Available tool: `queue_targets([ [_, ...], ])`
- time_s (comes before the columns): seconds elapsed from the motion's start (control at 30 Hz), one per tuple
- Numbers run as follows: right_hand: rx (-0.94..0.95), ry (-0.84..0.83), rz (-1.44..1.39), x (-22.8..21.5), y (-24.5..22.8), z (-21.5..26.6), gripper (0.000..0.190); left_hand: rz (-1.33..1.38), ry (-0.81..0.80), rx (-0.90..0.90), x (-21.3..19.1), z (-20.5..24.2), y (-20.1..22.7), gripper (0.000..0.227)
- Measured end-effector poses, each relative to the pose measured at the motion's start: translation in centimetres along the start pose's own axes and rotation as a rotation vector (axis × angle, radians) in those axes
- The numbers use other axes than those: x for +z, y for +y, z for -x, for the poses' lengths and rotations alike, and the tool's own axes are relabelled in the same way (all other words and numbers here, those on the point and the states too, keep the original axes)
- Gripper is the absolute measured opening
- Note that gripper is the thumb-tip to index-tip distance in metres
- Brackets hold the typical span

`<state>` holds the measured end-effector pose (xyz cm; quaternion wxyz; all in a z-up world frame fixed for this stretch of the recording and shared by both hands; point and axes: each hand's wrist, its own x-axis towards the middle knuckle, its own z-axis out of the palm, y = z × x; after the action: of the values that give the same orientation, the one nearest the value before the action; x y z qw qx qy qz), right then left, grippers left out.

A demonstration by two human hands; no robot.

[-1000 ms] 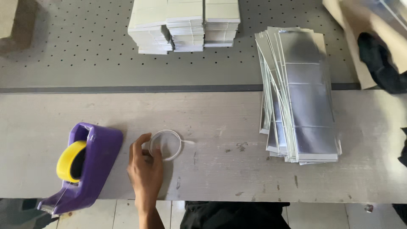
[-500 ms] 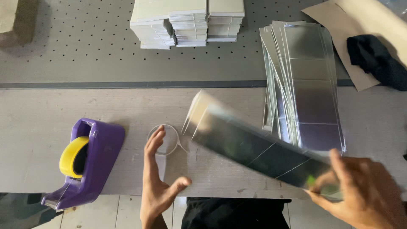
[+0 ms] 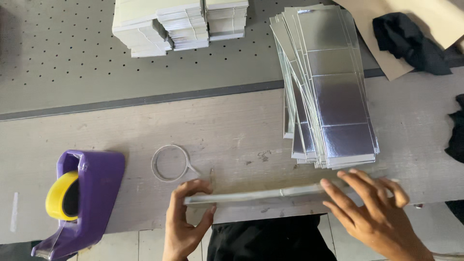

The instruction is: The person applies white tape to the edges of a silver rectangular box on a workbench. They smooth the tape down with their fingers, then pick up the finished box and place it on a stack before starting on the next one.

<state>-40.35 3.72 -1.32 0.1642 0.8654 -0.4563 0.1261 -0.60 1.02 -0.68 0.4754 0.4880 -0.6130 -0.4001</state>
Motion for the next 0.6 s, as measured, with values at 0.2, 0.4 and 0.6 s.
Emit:
queue_targets([
  [0.2, 0.237, 0.263, -0.058, -0.7, 0.3, 1.6, 0.054, 0.231, 0.046, -0.003, 0.8, 1.7, -1.8, 0.048],
  [0.4, 0.771, 0.525, -0.695, -0.2, -2.0, 1.2, 0.108, 0.223, 0.121, -0.128, 1.3, 3.0, -1.4, 0.056],
  [0.6, 0.792, 0.515, -1.041, 1.3, -2.7, 2.1, 0.097, 0.274, 0.109, -0.007, 2.1, 2.9, -1.9, 0.071],
])
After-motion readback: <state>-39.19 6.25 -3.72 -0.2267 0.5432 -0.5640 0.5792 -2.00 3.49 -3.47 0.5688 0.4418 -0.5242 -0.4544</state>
